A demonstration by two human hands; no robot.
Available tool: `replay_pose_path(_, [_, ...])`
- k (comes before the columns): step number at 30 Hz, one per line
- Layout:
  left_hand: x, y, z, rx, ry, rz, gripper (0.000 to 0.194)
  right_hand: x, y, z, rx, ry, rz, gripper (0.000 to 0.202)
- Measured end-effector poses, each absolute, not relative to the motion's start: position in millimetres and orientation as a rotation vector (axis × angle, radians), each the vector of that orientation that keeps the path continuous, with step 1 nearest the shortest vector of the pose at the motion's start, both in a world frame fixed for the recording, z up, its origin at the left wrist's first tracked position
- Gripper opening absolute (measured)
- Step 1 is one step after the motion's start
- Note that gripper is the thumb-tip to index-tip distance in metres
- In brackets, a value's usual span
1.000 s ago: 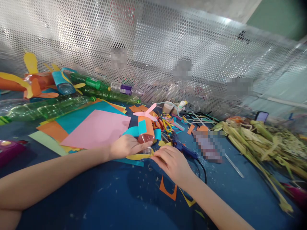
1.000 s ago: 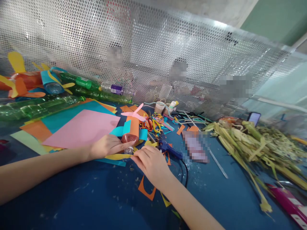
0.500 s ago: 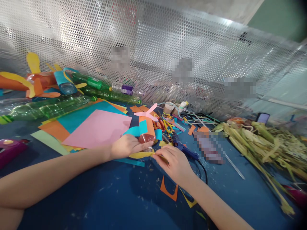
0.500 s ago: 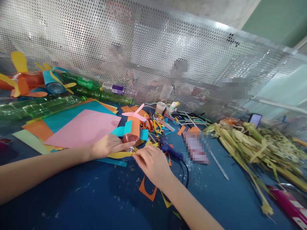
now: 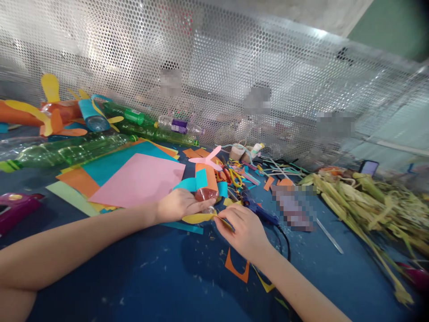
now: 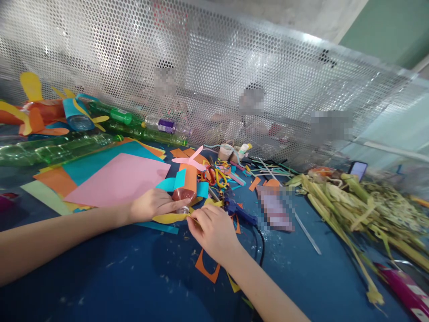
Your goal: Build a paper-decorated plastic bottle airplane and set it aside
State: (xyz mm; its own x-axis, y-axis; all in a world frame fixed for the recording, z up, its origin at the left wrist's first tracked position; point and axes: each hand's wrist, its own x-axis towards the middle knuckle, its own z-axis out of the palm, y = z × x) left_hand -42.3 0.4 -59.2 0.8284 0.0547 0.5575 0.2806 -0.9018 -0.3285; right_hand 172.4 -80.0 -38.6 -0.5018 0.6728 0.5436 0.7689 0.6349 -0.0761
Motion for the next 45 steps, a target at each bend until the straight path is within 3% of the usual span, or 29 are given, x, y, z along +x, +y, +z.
replay_pose_path(17, [-42, 3, -60, -2.628, -0.225, -0.834, 0.039, 162, -75, -35, -1.146, -2.353, -0.515, 0.026])
replay_pose_path(38, [-45, 5, -63, -2.655, -0.202, -0.839, 0.038, 163, -63, -34, -1.153, -2.338, -0.261, 0.030])
replay_pose_path(45, [-49, 5, -66, -2.836, -0.357, -0.866, 0.048, 168, -67, -33, -1.130, -2.349, -0.106, 0.024])
